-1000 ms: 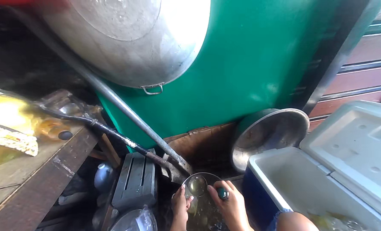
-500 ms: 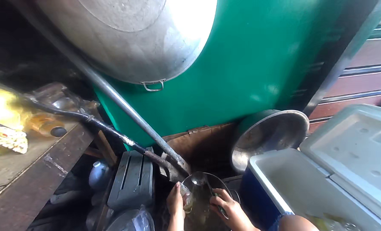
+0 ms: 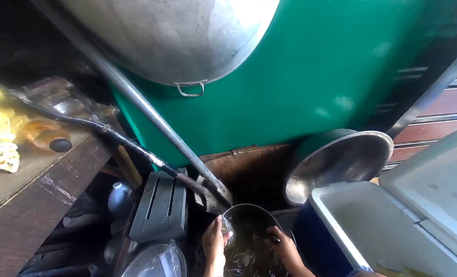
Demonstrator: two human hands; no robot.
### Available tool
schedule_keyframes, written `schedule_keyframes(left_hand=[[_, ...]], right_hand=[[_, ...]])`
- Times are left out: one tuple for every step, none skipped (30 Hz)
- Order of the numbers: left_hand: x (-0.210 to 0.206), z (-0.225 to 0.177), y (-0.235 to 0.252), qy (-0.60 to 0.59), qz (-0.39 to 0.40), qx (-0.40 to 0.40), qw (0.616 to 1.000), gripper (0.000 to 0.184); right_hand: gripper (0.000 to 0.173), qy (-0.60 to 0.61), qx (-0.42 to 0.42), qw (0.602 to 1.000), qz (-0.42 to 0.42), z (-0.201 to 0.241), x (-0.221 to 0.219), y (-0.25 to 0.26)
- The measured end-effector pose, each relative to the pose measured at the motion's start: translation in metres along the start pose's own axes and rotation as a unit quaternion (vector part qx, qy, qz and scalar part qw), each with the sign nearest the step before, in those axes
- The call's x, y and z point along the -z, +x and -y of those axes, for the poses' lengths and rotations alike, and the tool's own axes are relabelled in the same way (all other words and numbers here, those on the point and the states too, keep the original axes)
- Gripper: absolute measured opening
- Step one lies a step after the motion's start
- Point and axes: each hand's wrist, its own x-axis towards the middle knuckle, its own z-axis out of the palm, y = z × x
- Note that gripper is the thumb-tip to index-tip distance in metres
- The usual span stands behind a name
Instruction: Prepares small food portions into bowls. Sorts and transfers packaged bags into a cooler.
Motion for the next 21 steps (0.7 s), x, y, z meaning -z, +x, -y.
schedule_keyframes(left_hand=[[0.0,-0.001,-0.001,0.0,0.003,0.001,1.0,0.033],[0.0,-0.002,-0.002,0.001,0.006,0.003,1.0,0.033],[0.0,-0.003,-0.003,0.003,0.007,0.005,1.0,0.033],[-0.001,-0.003,-0.004,0.005,0.006,0.007,1.0,0.033],[-0.003,-0.003,-0.005,0.006,0.005,0.008,1.0,0.032],[-0.004,-0.003,-0.006,0.008,0.006,0.008,1.0,0.032],[-0.005,-0.003,-0.007,0.01,0.008,0.01,1.0,0.033],[-0.007,-0.002,-0.006,0.012,0.007,0.012,1.0,0.033],[-0.008,0.0,-0.006,0.015,0.005,0.012,1.0,0.032],[-0.008,0.001,-0.005,0.016,0.003,0.012,1.0,0.032],[-0.009,0.001,-0.005,0.016,0.001,0.012,1.0,0.031],[-0.009,0.001,-0.005,0.015,-0.001,0.013,1.0,0.031],[-0.01,0.001,-0.005,0.013,-0.001,0.016,1.0,0.031],[-0.01,0.002,-0.006,0.01,0.001,0.018,1.0,0.031],[-0.01,0.002,-0.007,0.005,0.002,0.02,1.0,0.031],[-0.011,0.003,-0.008,0.002,0.002,0.019,1.0,0.031],[-0.011,0.004,-0.009,0.001,0.003,0.016,1.0,0.031],[-0.011,0.005,-0.009,-0.001,0.002,0.012,1.0,0.03],[-0.011,0.006,-0.009,-0.002,0.003,0.01,1.0,0.03],[-0.012,0.006,-0.01,-0.002,0.005,0.009,1.0,0.03],[-0.012,0.007,-0.01,-0.002,0.008,0.006,1.0,0.03]], right_hand=[[0.04,0.005,-0.049,0.999,0.0,-0.002,0.003,0.01],[0.041,0.01,-0.088,0.996,0.005,-0.005,0.006,0.019],[0.041,0.013,-0.115,0.993,0.013,-0.009,0.008,0.028],[0.041,0.012,-0.13,0.991,0.018,-0.014,0.009,0.036],[0.04,0.013,-0.138,0.99,0.019,-0.019,0.009,0.042],[0.04,0.016,-0.143,0.99,0.013,-0.023,0.009,0.048],[0.041,0.022,-0.149,0.989,-0.001,-0.025,0.009,0.052],[0.043,0.031,-0.157,0.987,-0.017,-0.026,0.009,0.054],[0.045,0.043,-0.169,0.984,-0.033,-0.026,0.01,0.055],[0.047,0.06,-0.183,0.98,-0.048,-0.025,0.011,0.055],[0.05,0.079,-0.194,0.976,-0.063,-0.025,0.011,0.055],[0.054,0.101,-0.201,0.971,-0.077,-0.026,0.011,0.055],[0.06,0.125,-0.201,0.967,-0.093,-0.028,0.011,0.053],[0.068,0.146,-0.194,0.964,-0.113,-0.03,0.012,0.051],[0.075,0.155,-0.181,0.961,-0.141,-0.031,0.013,0.048],[0.079,0.153,-0.163,0.959,-0.174,-0.031,0.014,0.043],[0.079,0.149,-0.143,0.956,-0.209,-0.028,0.015,0.036],[0.072,0.148,-0.126,0.952,-0.237,-0.019,0.015,0.028],[0.063,0.156,-0.122,0.952,-0.235,-0.005,0.013,0.016],[0.054,0.176,-0.131,0.956,-0.196,0.015,0.009,0.003],[0.048,0.212,-0.157,0.958,-0.115,0.037,0.003,-0.01]])
